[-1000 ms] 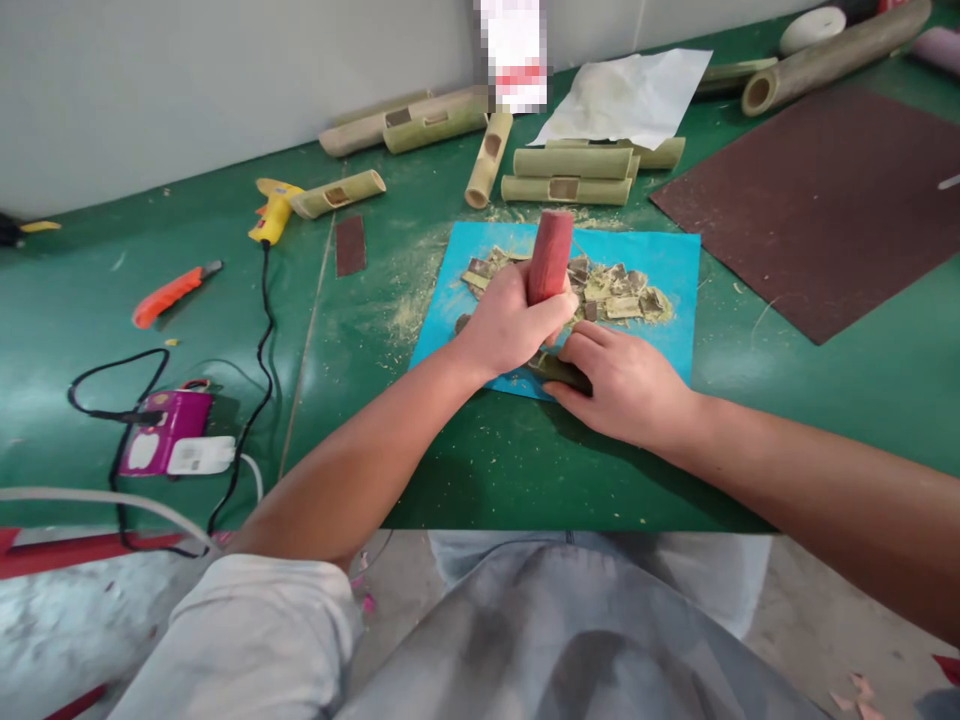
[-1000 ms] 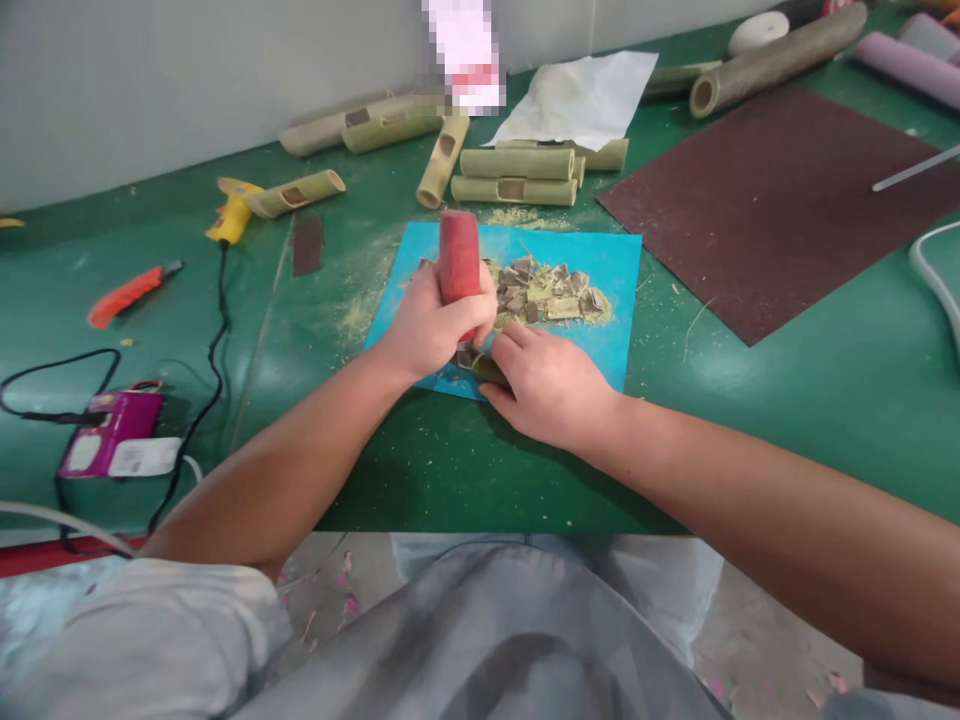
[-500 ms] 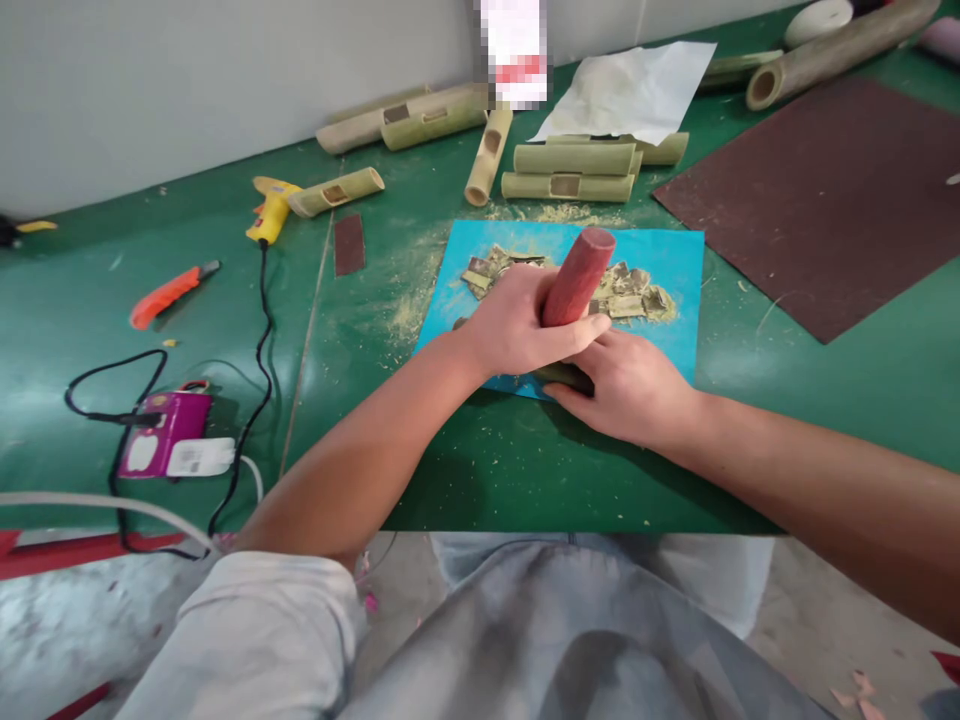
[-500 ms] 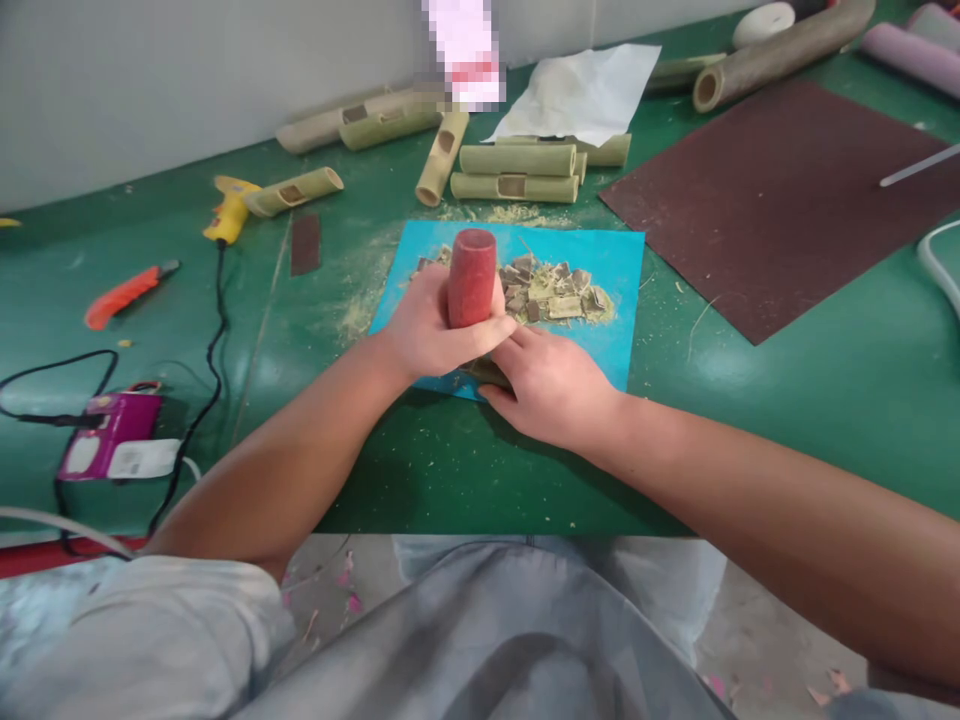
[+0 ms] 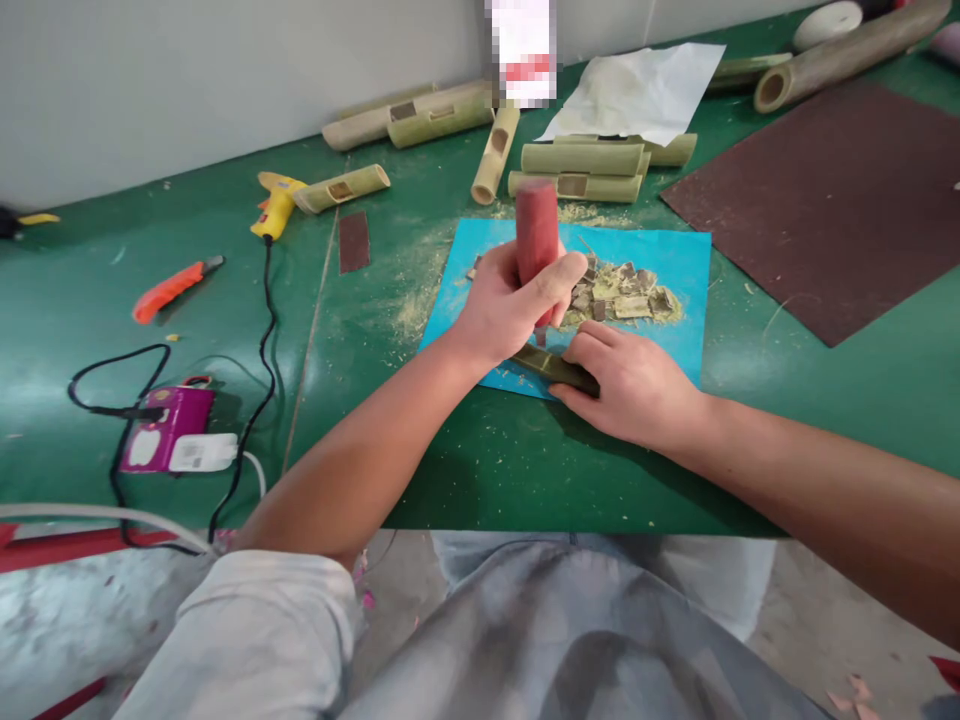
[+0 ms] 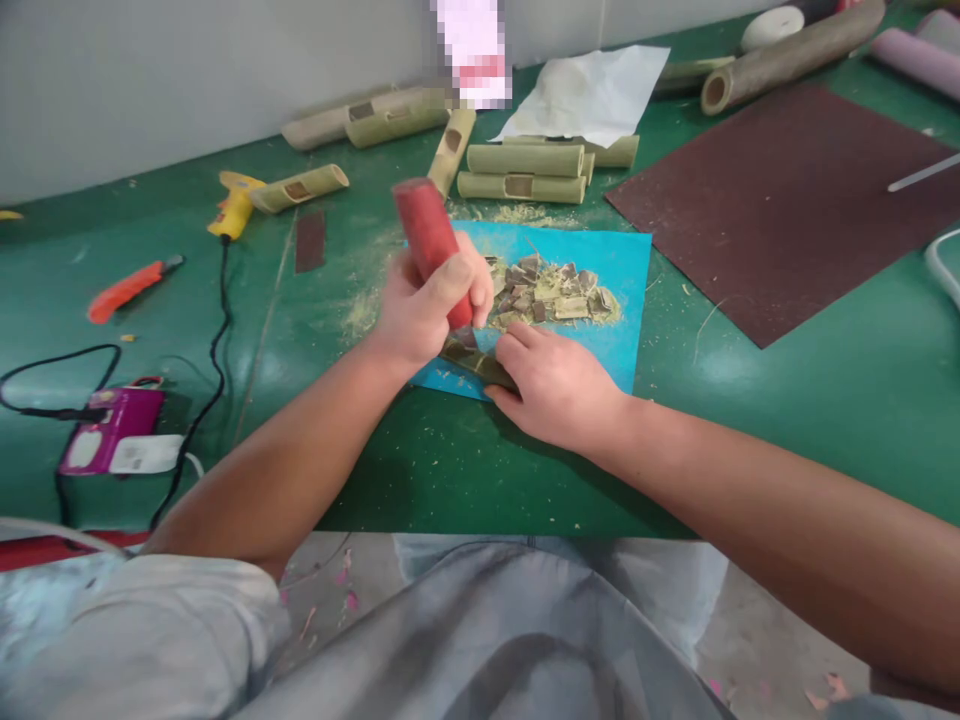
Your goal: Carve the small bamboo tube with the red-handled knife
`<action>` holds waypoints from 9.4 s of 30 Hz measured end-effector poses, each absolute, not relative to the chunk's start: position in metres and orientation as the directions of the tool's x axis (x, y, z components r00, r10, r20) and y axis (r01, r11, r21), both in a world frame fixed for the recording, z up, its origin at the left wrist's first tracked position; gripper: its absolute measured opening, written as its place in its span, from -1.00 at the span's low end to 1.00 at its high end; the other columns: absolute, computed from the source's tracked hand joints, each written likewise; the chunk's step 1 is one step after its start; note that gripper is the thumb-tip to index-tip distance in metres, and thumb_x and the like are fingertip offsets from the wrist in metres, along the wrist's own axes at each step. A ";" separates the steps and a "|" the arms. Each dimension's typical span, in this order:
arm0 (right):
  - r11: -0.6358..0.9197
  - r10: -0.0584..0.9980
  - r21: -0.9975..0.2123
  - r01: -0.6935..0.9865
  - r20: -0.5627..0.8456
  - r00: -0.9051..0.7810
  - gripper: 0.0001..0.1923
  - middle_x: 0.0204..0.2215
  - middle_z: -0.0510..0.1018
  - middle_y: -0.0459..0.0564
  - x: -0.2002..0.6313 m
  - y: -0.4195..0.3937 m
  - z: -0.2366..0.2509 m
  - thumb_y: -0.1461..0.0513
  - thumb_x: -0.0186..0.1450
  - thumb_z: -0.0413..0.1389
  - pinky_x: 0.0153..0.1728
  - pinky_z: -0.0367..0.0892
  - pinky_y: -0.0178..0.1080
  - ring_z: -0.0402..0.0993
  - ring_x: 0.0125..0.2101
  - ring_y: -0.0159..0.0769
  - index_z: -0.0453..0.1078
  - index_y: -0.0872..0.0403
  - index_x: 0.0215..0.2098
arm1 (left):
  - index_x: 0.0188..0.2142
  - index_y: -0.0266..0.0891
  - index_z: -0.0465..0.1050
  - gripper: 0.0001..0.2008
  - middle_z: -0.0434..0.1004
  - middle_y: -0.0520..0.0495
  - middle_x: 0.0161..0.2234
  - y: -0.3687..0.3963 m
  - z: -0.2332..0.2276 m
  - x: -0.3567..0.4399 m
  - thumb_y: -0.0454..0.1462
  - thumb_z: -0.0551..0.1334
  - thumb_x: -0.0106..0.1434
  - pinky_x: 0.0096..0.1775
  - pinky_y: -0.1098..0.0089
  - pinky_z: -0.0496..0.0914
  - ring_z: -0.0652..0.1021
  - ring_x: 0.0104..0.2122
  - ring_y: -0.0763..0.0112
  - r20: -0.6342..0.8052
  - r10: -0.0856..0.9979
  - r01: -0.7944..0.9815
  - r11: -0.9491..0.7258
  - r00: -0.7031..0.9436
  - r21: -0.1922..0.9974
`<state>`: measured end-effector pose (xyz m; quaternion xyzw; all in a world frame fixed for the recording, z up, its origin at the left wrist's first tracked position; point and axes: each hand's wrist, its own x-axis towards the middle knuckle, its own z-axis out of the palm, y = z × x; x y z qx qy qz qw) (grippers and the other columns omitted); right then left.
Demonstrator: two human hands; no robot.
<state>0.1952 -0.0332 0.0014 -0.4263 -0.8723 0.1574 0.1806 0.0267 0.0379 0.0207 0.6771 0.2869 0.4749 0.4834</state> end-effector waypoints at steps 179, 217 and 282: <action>0.542 0.833 -0.468 0.698 0.190 -0.520 -0.78 -0.23 0.64 0.17 0.187 -0.033 -0.002 0.18 0.37 0.12 -0.30 0.23 -0.16 0.48 -0.29 -0.15 0.55 0.16 -0.20 | -0.54 -0.20 0.28 -0.58 0.29 0.10 -0.58 0.006 -0.003 0.026 -0.13 0.29 0.41 -0.44 0.41 0.38 0.36 -0.55 0.53 0.636 0.751 0.286 -0.658 0.178 0.697; 0.617 0.785 -0.325 0.717 0.312 -0.535 -0.77 -0.34 0.60 0.15 0.187 -0.033 -0.007 0.17 0.41 0.13 -0.29 0.27 -0.13 0.43 -0.32 -0.12 0.52 0.15 -0.31 | -0.53 -0.21 0.33 -0.57 0.37 0.09 -0.56 0.009 -0.009 0.027 -0.07 0.28 0.42 -0.38 0.40 0.41 0.40 -0.54 0.54 0.623 0.775 0.242 -0.627 0.103 0.740; 0.572 0.818 -0.325 0.753 0.291 -0.496 -0.86 -0.32 0.61 0.12 0.187 -0.031 -0.004 0.18 0.33 0.19 -0.31 0.25 -0.15 0.45 -0.28 -0.11 0.48 0.10 -0.31 | -0.53 -0.19 0.33 -0.56 0.35 0.09 -0.58 0.013 -0.006 0.029 -0.03 0.30 0.41 -0.41 0.40 0.42 0.39 -0.55 0.52 0.586 0.805 0.215 -0.591 0.094 0.777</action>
